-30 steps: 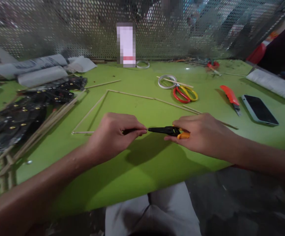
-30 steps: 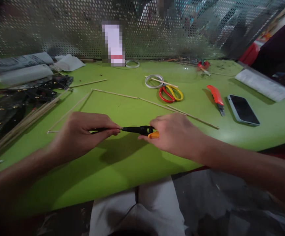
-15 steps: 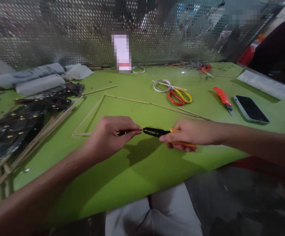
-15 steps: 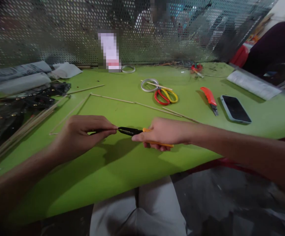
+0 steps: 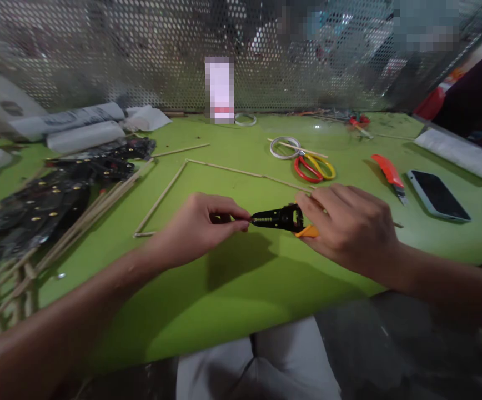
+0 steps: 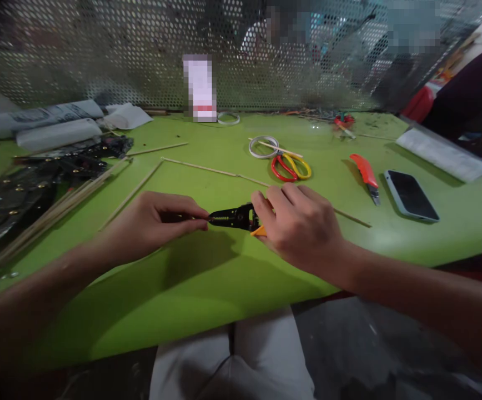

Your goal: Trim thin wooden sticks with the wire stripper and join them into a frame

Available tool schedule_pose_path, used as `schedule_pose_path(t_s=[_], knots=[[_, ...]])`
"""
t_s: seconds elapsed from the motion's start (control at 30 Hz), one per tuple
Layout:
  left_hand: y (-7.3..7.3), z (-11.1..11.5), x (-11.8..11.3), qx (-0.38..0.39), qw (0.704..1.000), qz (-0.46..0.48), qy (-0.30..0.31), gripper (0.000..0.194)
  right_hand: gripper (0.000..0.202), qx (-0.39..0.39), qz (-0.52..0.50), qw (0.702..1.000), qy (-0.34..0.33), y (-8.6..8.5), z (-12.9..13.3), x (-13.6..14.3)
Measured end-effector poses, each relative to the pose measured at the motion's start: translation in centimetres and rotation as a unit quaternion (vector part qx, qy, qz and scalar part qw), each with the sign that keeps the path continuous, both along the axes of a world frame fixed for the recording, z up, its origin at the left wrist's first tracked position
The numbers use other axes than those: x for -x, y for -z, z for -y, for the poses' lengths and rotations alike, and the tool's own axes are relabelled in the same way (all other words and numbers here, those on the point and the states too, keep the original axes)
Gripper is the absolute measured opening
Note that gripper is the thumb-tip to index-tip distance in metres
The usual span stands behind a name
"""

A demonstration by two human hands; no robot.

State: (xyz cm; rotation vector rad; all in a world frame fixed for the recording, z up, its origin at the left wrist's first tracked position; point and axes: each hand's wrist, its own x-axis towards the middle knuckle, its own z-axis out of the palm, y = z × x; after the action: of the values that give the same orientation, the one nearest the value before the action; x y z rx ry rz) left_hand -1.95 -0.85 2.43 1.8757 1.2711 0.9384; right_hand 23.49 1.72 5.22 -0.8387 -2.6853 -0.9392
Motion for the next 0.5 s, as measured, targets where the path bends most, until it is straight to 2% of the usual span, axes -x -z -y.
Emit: schedule_pose_path(t_s=[0.23, 0.5], knots=[[-0.15, -0.16, 0.28, 0.041, 0.999, 0.004, 0.017, 0.012, 0.029, 0.032, -0.028, 0.999, -0.016, 0.25, -0.08, 0.11], [-0.08, 0.17, 0.05, 0.038, 0.999, -0.03, 0.008, 0.011, 0.026, -0.012, 0.006, 0.999, -0.03, 0.39, -0.08, -0.02]])
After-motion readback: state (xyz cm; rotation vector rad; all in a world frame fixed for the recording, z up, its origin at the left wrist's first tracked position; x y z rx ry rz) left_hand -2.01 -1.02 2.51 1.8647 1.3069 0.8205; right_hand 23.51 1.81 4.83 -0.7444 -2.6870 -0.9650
